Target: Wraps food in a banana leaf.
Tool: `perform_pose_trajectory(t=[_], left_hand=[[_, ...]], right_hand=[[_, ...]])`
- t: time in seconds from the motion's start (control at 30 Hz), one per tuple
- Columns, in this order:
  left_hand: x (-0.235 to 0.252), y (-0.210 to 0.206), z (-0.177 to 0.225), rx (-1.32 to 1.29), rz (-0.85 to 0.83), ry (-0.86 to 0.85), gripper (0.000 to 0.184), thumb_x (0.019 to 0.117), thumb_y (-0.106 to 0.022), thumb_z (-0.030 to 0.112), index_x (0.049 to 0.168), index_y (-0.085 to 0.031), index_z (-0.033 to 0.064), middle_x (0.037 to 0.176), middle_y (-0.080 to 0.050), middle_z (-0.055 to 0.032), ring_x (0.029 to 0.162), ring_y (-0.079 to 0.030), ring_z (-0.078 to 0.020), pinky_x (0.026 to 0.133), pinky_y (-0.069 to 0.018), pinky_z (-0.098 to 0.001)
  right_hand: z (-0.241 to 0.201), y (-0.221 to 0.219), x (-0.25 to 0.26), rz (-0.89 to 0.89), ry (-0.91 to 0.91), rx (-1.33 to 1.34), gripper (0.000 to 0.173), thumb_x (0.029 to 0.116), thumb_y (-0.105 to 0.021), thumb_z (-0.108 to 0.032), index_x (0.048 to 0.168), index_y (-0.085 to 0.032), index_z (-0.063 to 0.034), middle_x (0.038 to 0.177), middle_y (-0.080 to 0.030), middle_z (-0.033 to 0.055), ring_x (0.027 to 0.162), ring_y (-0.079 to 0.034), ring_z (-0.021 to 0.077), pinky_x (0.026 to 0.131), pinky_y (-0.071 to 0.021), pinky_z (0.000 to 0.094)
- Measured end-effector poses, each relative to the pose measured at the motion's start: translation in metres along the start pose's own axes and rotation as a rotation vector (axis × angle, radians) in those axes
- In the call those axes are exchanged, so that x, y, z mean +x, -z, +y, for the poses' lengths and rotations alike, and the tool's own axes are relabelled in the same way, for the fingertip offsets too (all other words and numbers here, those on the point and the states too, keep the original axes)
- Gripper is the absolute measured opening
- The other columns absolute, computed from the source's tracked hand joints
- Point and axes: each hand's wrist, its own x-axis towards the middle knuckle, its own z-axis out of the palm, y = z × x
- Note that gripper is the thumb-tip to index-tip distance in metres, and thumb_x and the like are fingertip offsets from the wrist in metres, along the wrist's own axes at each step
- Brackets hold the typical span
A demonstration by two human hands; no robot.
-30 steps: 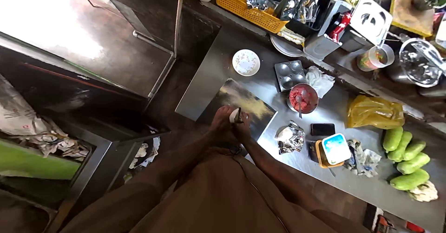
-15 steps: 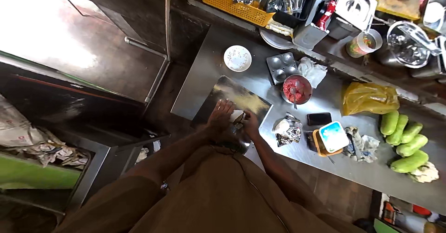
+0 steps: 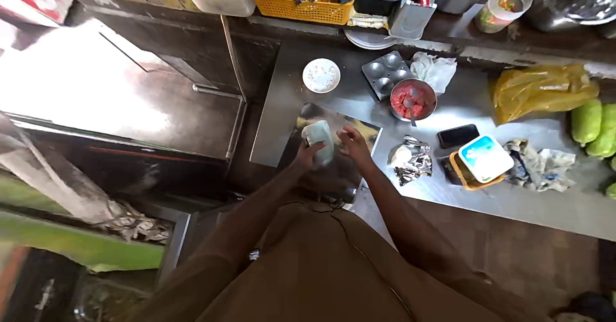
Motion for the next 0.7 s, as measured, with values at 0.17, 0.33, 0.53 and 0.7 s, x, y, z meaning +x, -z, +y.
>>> perform_pose_trajectory(t=[0.17,0.33,0.53,0.7], left_hand=[[-0.020,0.000,0.018,-0.157,-0.362,0.250,0.061,0.0969,-0.054,0.052,0.140,-0.051,0.0089,0.124,-0.067,-0.0111,0.110,-0.066,-0.0227,0.094,-0.0571,-0.0463],[0.012,0.056,0.015,-0.059,-0.413,0.629,0.042,0.1045,-0.058,0.023,0.140,-0.050,0.0025,0.125,-0.067,-0.0144,0.113,-0.067,-0.0260,0.101,-0.0555,-0.0460],[0.064,0.112,-0.001,0.203,-0.622,0.719,0.044,0.0976,-0.070,0.016,0.136,-0.056,-0.0001,0.121,-0.069,-0.0155,0.107,-0.069,-0.0266,0.094,-0.0583,-0.0456],[0.075,0.142,-0.009,0.346,-0.641,0.583,0.058,0.0881,-0.082,0.020,0.135,-0.057,-0.0021,0.124,-0.069,-0.0178,0.112,-0.069,-0.0289,0.097,-0.0585,-0.0478]], right_hand=[[0.038,-0.021,-0.039,-0.128,-0.070,0.273,0.061,0.0995,-0.064,-0.047,0.151,-0.046,-0.0204,0.123,-0.069,0.0150,0.099,-0.072,0.0299,0.080,-0.0626,0.0487],[0.070,-0.047,-0.041,0.105,-0.111,0.204,0.061,0.0905,-0.077,-0.043,0.137,-0.057,-0.0079,0.109,-0.072,0.0153,0.090,-0.072,0.0255,0.077,-0.0617,0.0441],[0.107,-0.103,-0.052,0.473,0.031,-0.058,0.065,0.0865,-0.081,-0.044,0.132,-0.056,-0.0046,0.111,-0.069,0.0163,0.094,-0.070,0.0248,0.081,-0.0607,0.0453],[-0.137,-0.213,-0.160,1.075,-0.531,0.264,0.078,0.0946,-0.072,-0.008,0.154,-0.024,0.0124,0.152,-0.040,0.0332,0.137,-0.048,0.0402,0.112,-0.0423,0.0460]])
